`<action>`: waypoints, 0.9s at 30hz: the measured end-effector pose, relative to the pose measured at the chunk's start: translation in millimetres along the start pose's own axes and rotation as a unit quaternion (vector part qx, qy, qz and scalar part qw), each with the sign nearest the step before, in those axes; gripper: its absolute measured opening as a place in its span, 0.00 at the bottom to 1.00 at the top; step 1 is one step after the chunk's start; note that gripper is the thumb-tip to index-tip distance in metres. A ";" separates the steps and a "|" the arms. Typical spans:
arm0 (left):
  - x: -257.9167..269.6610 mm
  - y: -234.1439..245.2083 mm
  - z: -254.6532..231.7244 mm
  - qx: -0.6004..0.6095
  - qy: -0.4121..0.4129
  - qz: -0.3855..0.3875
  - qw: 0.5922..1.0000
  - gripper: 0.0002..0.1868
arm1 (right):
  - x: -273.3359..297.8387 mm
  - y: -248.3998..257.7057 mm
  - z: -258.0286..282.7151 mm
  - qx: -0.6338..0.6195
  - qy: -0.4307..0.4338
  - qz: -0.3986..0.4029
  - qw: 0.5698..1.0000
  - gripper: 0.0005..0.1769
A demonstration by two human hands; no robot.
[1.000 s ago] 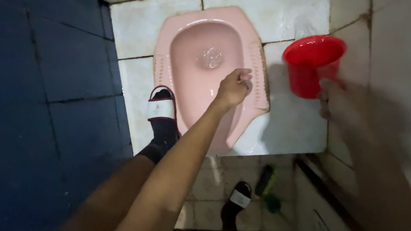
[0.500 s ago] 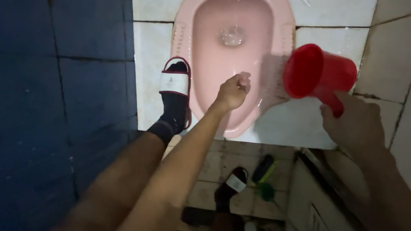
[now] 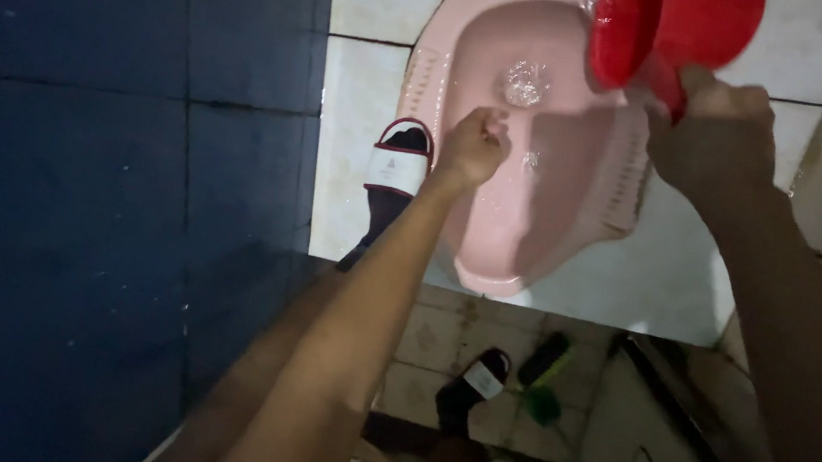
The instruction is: Cleaning a squat toilet and associated water reservoir in a bathroom.
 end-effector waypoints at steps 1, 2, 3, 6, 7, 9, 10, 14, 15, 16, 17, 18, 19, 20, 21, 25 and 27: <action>-0.1 5.1 -1.0 -0.002 0.002 -0.001 1.000 0.18 | -4.3 -1.1 7.9 -0.003 0.001 0.002 1.000 0.13; 0.2 10.4 -2.5 0.010 0.005 -0.008 1.000 0.19 | -8.5 -0.4 16.9 -0.027 0.027 -0.029 0.999 0.12; -0.3 13.7 -5.4 0.024 0.006 -0.015 1.000 0.19 | -13.2 1.8 24.6 -0.048 0.053 -0.062 0.996 0.12; -9.0 3.9 23.7 0.022 -0.027 -0.025 0.999 0.22 | -9.1 5.5 42.9 -0.109 0.072 -0.073 0.989 0.11; -6.0 1.8 27.3 0.022 -0.027 -0.025 0.999 0.22 | -3.0 10.7 49.5 -0.109 0.071 -0.073 0.989 0.11; 1.9 -3.8 33.1 0.049 -0.019 -0.018 0.998 0.26 | 10.7 22.3 60.4 -0.156 0.024 -0.044 0.987 0.14; 7.6 -5.9 33.9 0.050 -0.020 -0.017 0.998 0.26 | 22.0 28.6 64.8 -0.154 0.023 -0.044 0.987 0.14; 54.3 -0.6 1.1 0.048 0.038 0.010 0.998 0.26 | 79.4 45.4 66.8 -0.126 -0.044 0.010 0.991 0.20; 70.7 4.6 -16.7 0.022 0.063 0.021 0.998 0.25 | 95.8 47.8 64.4 -0.111 -0.055 0.033 0.992 0.22; 78.5 -2.5 -1.8 0.022 0.060 0.024 0.998 0.25 | 115.7 46.3 62.1 -0.110 -0.058 0.030 0.992 0.22; 85.4 -10.0 13.0 -0.006 0.062 0.033 0.998 0.25 | 135.0 44.1 59.9 -0.097 -0.059 0.050 0.992 0.21; 92.4 -17.5 27.6 -0.034 0.064 0.042 0.996 0.26 | 154.5 42.2 57.7 -0.085 -0.061 0.070 0.992 0.21; 101.7 -20.4 34.2 -0.032 0.060 0.043 0.997 0.26 | 172.0 41.8 55.8 -0.082 -0.062 0.066 0.992 0.21; 111.2 -23.0 40.2 -0.051 0.037 0.048 0.997 0.28 | 190.0 41.5 54.4 -0.084 -0.062 0.069 0.992 0.20; 121.8 -25.7 45.6 -0.069 0.013 0.052 0.996 0.30 | 207.9 42.6 53.2 -0.084 -0.061 0.071 0.992 0.19; 157.6 -25.3 45.6 -0.087 0.018 0.068 0.994 0.35 | 253.7 65.5 61.2 -0.078 -0.083 0.077 0.990 0.21; 171.0 -24.0 44.5 -0.106 -0.008 0.063 0.992 0.35 | 270.9 79.0 63.8 -0.059 -0.090 0.066 0.992 0.24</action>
Point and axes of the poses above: each hand's wrist, its own x-axis away from the middle knuckle, its own y-axis out of the back of the hand, z = x × y, the point moved 2 cm from there along -x, towards the middle knuckle, and after that the axes turned 14 degrees about -z, right-handed, at the moved point
